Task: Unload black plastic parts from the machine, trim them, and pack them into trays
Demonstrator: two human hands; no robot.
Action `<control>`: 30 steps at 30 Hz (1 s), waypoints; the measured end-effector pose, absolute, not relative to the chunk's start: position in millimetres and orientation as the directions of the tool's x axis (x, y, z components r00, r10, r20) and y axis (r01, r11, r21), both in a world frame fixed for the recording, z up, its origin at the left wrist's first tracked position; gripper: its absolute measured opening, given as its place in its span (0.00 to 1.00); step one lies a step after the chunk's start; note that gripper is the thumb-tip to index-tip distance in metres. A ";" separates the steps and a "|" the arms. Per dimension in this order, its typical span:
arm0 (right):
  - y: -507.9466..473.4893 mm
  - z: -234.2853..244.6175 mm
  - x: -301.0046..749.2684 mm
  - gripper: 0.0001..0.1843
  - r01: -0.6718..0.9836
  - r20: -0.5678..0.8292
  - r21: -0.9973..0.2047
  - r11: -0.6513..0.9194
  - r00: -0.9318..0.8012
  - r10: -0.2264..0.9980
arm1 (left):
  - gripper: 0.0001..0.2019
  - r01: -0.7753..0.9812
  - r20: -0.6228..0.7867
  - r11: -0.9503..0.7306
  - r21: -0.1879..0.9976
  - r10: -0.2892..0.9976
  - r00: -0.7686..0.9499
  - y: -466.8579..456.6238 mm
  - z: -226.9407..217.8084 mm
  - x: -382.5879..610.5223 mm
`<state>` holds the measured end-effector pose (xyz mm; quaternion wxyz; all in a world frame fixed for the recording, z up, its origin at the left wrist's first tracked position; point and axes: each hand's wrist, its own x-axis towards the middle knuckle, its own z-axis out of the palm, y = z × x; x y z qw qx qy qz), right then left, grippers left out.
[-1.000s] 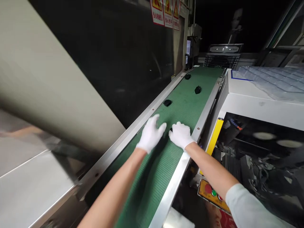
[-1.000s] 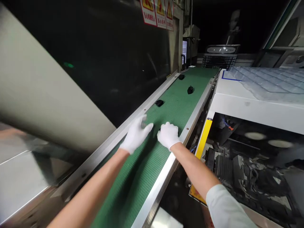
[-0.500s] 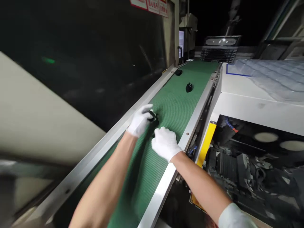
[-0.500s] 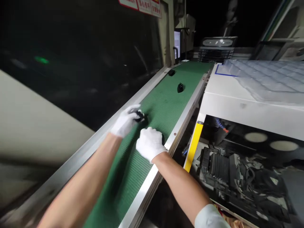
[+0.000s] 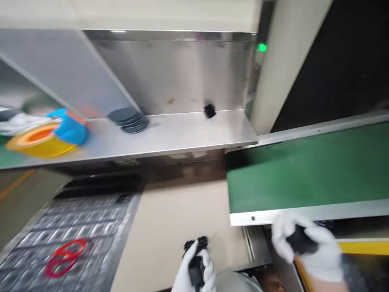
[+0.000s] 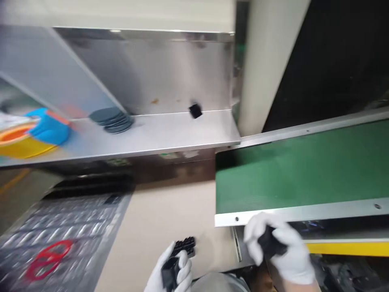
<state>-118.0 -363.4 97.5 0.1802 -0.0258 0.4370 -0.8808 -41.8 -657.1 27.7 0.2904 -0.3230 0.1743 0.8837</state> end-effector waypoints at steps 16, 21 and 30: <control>-659.7 25.3 -97.4 0.22 0.792 -0.491 -0.468 -0.392 -0.602 -0.630 | 0.18 -0.251 -0.338 -0.733 0.632 0.031 -0.941 -863.0 67.0 -12.5; -702.1 95.8 -86.0 0.27 0.430 -0.199 -0.837 -0.339 -0.815 -0.545 | 0.18 -0.085 -0.221 -0.444 0.892 -0.264 -0.939 -870.3 98.3 -10.5; -699.5 143.8 -65.8 0.20 -0.038 0.101 -0.983 -0.178 -0.929 -0.355 | 0.18 0.167 0.142 -0.066 0.984 -0.275 -0.951 -879.5 129.6 -17.3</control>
